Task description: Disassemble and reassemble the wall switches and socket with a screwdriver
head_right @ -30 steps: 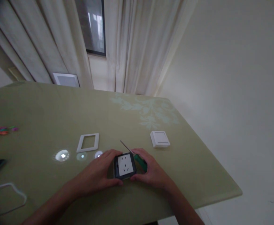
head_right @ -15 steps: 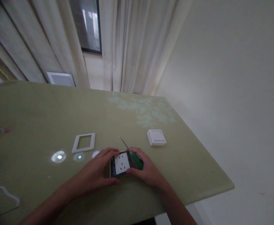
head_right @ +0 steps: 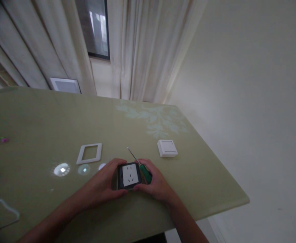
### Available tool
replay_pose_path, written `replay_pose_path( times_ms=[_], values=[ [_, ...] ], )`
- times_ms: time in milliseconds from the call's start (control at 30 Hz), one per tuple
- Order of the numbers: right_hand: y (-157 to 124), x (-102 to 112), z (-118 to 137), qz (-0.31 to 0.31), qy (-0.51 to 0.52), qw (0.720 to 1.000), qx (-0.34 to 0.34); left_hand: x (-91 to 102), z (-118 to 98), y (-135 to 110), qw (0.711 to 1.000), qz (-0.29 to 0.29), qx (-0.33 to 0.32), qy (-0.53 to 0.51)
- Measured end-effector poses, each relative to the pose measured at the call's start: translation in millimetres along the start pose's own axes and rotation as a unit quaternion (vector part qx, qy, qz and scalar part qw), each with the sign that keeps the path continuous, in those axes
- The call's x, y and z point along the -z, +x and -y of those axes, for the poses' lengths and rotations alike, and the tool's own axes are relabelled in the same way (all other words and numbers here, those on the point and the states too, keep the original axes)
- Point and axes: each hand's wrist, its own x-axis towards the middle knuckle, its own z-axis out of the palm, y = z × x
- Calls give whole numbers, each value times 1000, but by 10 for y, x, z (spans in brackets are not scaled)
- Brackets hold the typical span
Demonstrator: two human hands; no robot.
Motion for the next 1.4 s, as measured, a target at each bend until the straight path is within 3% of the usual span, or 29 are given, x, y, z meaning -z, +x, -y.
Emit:
replay_pose_path(
  times_ms=[200,633,900,1200,1400],
  values=[
    [-12,-5,-38,-8,-16,1000,-5,58,30,21,999,30,23,-16],
    [-46,-22,-29,-12,-28,999,33,126,34,1,998,41,-3,54],
    [-41,-27,-28,-13,-45,999,16,144,29,-32,998,37,-16,45],
    [-71,-80,-49,-39,-115,989,89,135,-62,-6,998,39,-14,53],
    [-57,-81,-4,-31,-94,992,76,152,-62,5,998,40,-6,47]
  ],
)
